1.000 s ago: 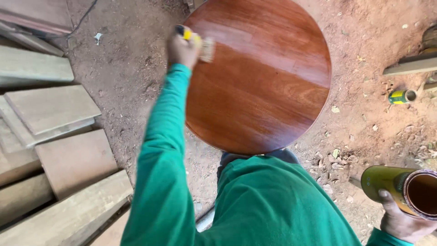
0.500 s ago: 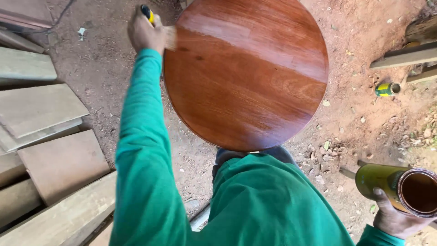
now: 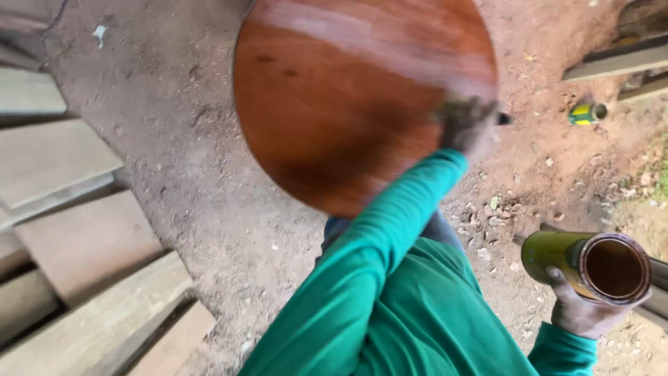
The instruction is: Applying varnish to a wooden side table using a paintbrush.
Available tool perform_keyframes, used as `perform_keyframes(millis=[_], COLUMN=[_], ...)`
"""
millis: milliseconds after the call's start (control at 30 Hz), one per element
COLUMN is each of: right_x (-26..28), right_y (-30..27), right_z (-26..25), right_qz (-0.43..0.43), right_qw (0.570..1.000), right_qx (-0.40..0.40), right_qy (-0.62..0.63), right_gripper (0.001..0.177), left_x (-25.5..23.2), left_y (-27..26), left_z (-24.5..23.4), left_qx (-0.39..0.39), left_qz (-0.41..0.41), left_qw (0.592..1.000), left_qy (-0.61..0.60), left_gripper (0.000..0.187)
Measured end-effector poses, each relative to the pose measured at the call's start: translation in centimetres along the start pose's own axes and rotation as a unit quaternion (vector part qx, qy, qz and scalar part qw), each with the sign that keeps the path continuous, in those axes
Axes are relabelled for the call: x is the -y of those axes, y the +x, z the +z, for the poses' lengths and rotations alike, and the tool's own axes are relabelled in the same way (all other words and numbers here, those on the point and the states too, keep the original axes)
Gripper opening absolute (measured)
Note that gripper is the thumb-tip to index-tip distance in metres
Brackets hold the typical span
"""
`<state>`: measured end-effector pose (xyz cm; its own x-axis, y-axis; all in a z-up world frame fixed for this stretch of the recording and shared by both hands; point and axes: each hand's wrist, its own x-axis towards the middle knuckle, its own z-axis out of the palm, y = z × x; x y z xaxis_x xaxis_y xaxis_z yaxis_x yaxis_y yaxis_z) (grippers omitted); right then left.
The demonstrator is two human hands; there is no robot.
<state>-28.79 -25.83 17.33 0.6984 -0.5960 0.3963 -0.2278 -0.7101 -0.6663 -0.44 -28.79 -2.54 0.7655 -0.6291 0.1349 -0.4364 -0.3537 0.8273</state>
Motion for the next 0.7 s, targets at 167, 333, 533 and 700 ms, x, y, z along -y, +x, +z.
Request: perform_keyframes(millis=[167,333,533,700], right_x=[-1.6,-1.0,-1.9,-1.3], right_y=[-0.7,0.5,0.8,0.6], right_z=[-0.4,-0.3,-0.6,-0.4], right_qz=[-0.02,0.042,0.024,0.023], right_qw=[0.998,0.989,0.991,0.991], right_qx=[0.023,0.084,0.102,0.115], right_qy=[0.053,0.112,0.079,0.07], right_gripper=[0.093,0.084,0.077,0.074], left_x=[-0.4,11.4,21.2,7.6], left_y=[-2.6,-3.9,-10.5,-22.9], left_z=[-5.7,-25.4,-37.9,-23.3], left_qx=[-0.08,-0.275,-0.242,-0.118], left_qz=[-0.085,-0.083,-0.052,-0.138], left_qw=[0.97,0.95,0.876,0.972], left_qy=[-0.212,-0.124,0.414,0.148], left_gripper=[0.024,0.019,0.045,0.038])
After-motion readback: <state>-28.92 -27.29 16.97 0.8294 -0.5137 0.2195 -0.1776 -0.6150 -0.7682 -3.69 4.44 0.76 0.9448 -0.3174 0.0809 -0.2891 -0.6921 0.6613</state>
